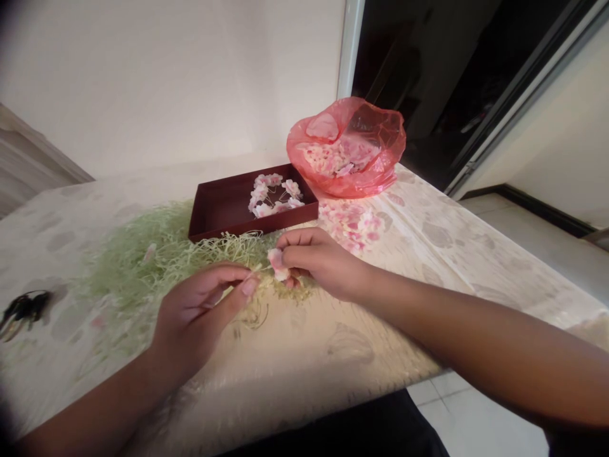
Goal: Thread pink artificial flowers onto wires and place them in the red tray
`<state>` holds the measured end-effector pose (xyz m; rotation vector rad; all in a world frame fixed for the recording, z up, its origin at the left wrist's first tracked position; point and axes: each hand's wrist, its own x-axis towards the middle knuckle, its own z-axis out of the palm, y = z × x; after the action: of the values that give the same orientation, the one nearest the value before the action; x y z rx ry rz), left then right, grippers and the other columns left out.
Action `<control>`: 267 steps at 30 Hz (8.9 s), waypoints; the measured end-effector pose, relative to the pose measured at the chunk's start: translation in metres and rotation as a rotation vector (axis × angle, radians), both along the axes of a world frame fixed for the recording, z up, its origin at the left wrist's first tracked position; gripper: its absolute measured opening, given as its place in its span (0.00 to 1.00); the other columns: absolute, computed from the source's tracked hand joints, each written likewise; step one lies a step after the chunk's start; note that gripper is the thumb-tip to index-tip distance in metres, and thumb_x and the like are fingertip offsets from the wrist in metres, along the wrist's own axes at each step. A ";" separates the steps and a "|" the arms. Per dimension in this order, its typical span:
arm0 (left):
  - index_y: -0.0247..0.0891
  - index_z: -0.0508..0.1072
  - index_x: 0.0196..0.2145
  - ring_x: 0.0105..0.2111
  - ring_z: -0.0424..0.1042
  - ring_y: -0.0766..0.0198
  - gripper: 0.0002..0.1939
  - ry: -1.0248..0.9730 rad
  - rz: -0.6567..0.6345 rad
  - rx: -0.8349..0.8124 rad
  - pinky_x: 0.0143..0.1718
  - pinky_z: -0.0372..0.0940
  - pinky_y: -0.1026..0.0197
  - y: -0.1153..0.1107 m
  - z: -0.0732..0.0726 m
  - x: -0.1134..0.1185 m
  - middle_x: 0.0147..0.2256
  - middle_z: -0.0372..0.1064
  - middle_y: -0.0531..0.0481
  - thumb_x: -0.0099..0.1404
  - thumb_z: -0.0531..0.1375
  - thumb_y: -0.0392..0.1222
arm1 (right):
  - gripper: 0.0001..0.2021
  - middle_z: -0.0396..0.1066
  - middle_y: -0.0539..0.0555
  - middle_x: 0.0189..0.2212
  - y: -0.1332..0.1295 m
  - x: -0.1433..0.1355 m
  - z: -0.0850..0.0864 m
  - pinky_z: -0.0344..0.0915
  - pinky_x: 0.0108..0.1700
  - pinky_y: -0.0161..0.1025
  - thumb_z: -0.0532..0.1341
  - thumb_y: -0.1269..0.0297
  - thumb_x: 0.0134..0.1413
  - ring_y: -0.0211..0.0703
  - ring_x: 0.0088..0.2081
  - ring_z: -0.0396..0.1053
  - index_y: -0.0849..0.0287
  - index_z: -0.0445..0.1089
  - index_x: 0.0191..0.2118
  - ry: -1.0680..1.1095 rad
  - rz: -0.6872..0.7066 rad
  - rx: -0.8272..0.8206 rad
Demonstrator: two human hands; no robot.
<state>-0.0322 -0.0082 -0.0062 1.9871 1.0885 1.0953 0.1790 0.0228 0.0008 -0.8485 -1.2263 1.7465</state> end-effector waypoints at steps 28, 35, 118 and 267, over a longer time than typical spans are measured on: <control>0.44 0.68 0.56 0.39 0.74 0.57 0.16 0.490 -0.394 0.173 0.46 0.65 0.51 -0.006 -0.003 0.008 0.37 0.78 0.52 0.71 0.58 0.36 | 0.09 0.74 0.49 0.25 0.049 0.064 0.027 0.60 0.27 0.37 0.69 0.58 0.42 0.42 0.26 0.70 0.54 0.76 0.31 -1.383 -0.137 0.363; 0.39 0.70 0.52 0.43 0.72 0.54 0.15 0.502 -0.354 0.308 0.48 0.65 0.49 -0.006 -0.002 0.006 0.40 0.76 0.46 0.69 0.58 0.35 | 0.04 0.73 0.49 0.23 0.051 0.065 0.025 0.59 0.25 0.37 0.65 0.63 0.46 0.40 0.25 0.68 0.55 0.75 0.29 -1.341 -0.006 0.342; 0.42 0.76 0.30 0.29 0.65 0.67 0.10 -0.046 0.186 -0.180 0.31 0.60 0.63 0.001 0.000 0.003 0.30 0.70 0.55 0.68 0.62 0.46 | 0.06 0.75 0.50 0.26 -0.005 -0.005 0.007 0.65 0.34 0.34 0.71 0.64 0.51 0.35 0.29 0.69 0.56 0.82 0.36 -0.037 -0.277 0.046; 0.41 0.80 0.27 0.22 0.63 0.70 0.10 -0.218 0.244 -0.429 0.22 0.55 0.68 0.002 0.009 0.009 0.23 0.71 0.54 0.61 0.66 0.49 | 0.06 0.73 0.52 0.34 -0.015 -0.015 -0.013 0.64 0.33 0.34 0.66 0.63 0.59 0.37 0.32 0.68 0.59 0.72 0.34 -0.330 -0.199 0.505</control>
<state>-0.0230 -0.0066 0.0025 1.3966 1.3394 1.0636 0.1641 0.0077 -0.0122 -0.9301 -1.6440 1.0902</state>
